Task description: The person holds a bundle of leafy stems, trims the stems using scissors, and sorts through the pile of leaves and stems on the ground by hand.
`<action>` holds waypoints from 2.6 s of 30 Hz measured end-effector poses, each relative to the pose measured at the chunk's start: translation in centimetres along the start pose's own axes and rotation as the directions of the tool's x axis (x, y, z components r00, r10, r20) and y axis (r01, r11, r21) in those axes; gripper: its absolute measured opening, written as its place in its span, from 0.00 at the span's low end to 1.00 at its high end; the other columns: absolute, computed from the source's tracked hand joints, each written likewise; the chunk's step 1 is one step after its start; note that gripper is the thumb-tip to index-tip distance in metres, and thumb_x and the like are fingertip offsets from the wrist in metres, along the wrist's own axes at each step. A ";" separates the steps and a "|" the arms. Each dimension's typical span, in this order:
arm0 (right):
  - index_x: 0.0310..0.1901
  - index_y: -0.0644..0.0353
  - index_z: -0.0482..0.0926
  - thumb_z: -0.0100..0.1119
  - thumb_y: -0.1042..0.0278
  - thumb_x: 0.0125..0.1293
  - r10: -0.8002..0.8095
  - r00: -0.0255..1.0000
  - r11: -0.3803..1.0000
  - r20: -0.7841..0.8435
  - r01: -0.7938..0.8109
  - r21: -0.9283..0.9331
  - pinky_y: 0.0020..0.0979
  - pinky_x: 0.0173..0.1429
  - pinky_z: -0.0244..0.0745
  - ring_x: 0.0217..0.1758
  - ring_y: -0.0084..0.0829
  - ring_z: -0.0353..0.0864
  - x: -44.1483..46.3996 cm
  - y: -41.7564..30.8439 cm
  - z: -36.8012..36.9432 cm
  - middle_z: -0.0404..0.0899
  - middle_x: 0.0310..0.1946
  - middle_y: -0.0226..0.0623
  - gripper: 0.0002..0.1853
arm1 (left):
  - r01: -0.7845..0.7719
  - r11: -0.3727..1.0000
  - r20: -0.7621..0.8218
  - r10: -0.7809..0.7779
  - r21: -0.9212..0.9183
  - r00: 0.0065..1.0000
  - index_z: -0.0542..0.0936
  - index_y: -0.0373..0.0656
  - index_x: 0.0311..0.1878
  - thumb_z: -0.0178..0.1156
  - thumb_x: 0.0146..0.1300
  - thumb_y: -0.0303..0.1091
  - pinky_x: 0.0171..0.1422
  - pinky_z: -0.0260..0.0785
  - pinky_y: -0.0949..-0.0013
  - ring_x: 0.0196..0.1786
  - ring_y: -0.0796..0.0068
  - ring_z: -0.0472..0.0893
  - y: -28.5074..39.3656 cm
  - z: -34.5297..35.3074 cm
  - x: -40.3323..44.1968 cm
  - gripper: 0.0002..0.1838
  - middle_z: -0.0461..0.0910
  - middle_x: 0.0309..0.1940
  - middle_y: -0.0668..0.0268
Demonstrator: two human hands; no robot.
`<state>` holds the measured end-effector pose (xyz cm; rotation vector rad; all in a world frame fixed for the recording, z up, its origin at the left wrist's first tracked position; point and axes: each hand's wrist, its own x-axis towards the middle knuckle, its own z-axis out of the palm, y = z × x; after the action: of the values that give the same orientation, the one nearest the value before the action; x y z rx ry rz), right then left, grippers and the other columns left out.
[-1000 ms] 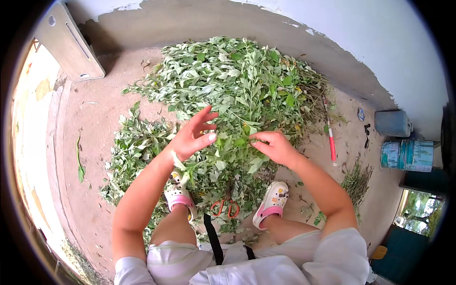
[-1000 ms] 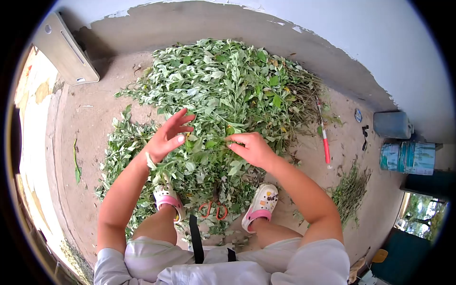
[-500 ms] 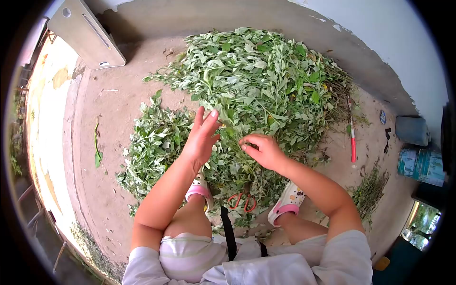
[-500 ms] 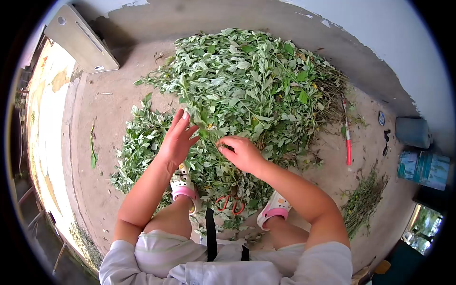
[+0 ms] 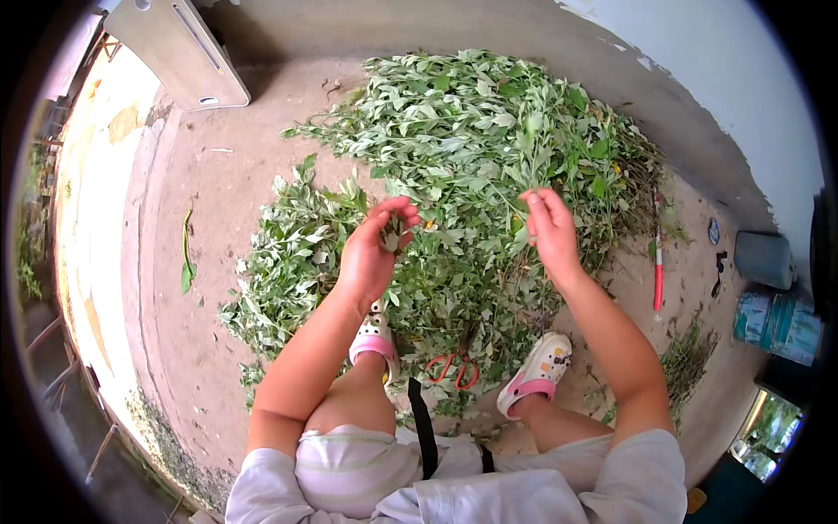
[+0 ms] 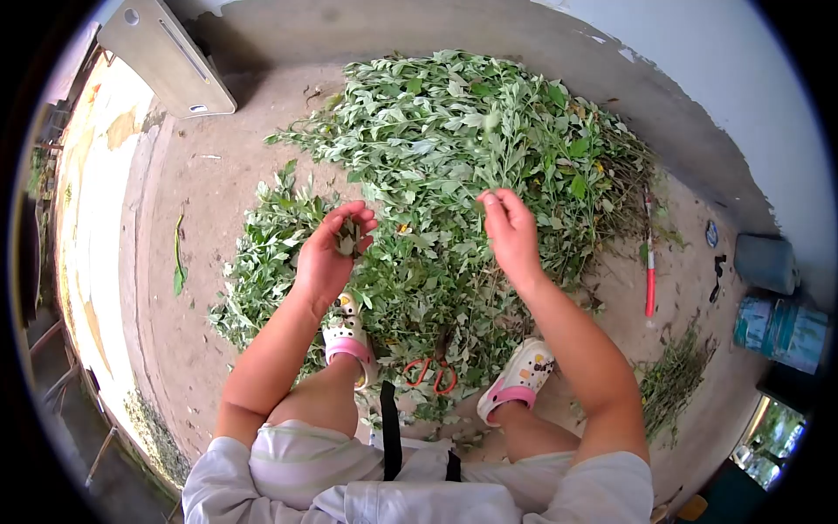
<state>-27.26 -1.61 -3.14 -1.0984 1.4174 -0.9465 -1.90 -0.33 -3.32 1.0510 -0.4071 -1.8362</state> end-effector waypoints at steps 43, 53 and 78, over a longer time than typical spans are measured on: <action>0.39 0.61 0.73 0.48 0.67 0.62 -0.021 0.871 0.987 -0.491 -0.061 -0.150 0.24 0.33 0.67 0.28 0.22 0.71 3.3 14.1 -6.7 0.74 0.26 0.30 0.09 | 0.029 0.996 -0.136 -0.040 -0.082 0.990 0.60 0.49 0.23 0.39 0.67 0.43 0.16 0.38 0.80 0.15 0.85 0.47 5.2 0.4 -0.1 0.16 0.50 0.14 0.76; 0.38 0.68 0.74 0.53 0.61 0.58 0.065 0.971 0.982 -0.229 -0.103 -0.159 0.26 0.31 0.68 0.23 0.24 0.72 6.3 13.1 -2.9 0.77 0.25 0.35 0.15 | 0.232 0.972 -0.125 -0.228 0.025 0.966 0.64 0.51 0.25 0.47 0.63 0.47 0.17 0.40 0.80 0.14 0.86 0.48 -0.7 2.4 -0.7 0.15 0.49 0.12 0.79; 0.35 0.63 0.71 0.39 0.57 0.64 0.298 0.932 0.649 0.206 -0.040 -0.760 0.41 0.45 0.69 0.38 0.45 0.74 4.6 13.7 4.7 0.75 0.30 0.47 0.17 | 0.352 0.925 -0.375 -0.380 -0.145 0.846 0.67 0.40 0.45 0.41 0.64 0.33 0.19 0.46 0.78 0.15 0.83 0.52 -4.2 -5.0 0.9 0.10 0.62 0.21 0.70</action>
<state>-24.45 -2.33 -18.06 -1.5906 1.6371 0.0263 -0.39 1.80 -9.37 1.4927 0.1140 -1.8810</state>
